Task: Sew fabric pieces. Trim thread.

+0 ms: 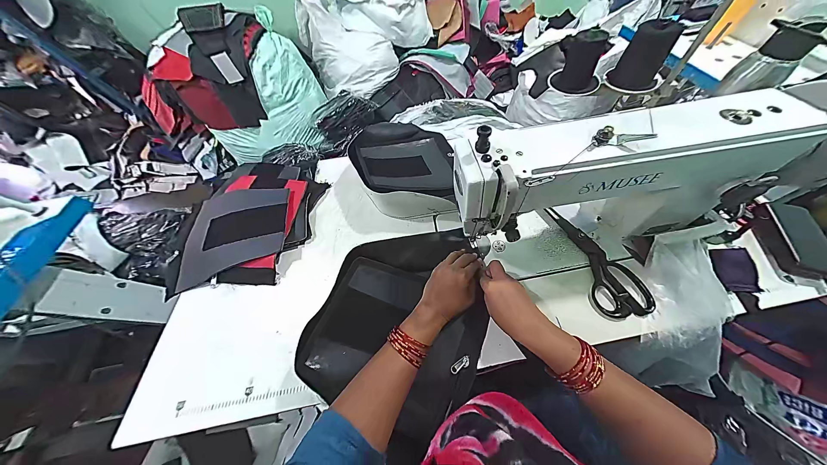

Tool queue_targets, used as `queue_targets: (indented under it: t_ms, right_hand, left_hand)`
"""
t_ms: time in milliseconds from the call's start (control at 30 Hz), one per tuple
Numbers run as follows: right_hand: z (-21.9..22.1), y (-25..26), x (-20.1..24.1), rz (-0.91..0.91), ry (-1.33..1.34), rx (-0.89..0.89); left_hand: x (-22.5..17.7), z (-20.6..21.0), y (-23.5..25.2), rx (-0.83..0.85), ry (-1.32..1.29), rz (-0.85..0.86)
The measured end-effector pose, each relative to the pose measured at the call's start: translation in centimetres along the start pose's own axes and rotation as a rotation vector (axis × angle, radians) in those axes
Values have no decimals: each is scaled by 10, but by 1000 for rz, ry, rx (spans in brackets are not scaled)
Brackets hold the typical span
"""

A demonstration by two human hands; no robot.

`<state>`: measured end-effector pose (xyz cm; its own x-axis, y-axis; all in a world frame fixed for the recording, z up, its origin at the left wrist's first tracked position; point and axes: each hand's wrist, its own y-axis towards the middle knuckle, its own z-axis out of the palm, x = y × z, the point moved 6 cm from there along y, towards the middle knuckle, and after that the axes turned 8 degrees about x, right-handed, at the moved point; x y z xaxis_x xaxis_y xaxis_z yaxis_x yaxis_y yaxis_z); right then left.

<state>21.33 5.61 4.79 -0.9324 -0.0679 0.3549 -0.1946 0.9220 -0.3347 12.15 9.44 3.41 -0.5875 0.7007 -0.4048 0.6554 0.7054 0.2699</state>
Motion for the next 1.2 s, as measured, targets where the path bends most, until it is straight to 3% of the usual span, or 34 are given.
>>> queue_targets:
  t_ms: [733, 833, 1033, 1200]
  right_hand:
    - [-19, 39, -7, 57, 77, 162]
    - [-19, 38, -12, 56, 124, 124]
    - [-15, 11, -37, 56, 265, -84]
    - [-9, -4, -37, 89, 329, -149]
  left_hand:
    - [24, -7, 27, 53, -38, -84]
    - [24, -6, 27, 68, -34, -110]
    - [15, -23, 10, 279, -89, -291]
    - [21, -22, -15, 102, -137, -163]
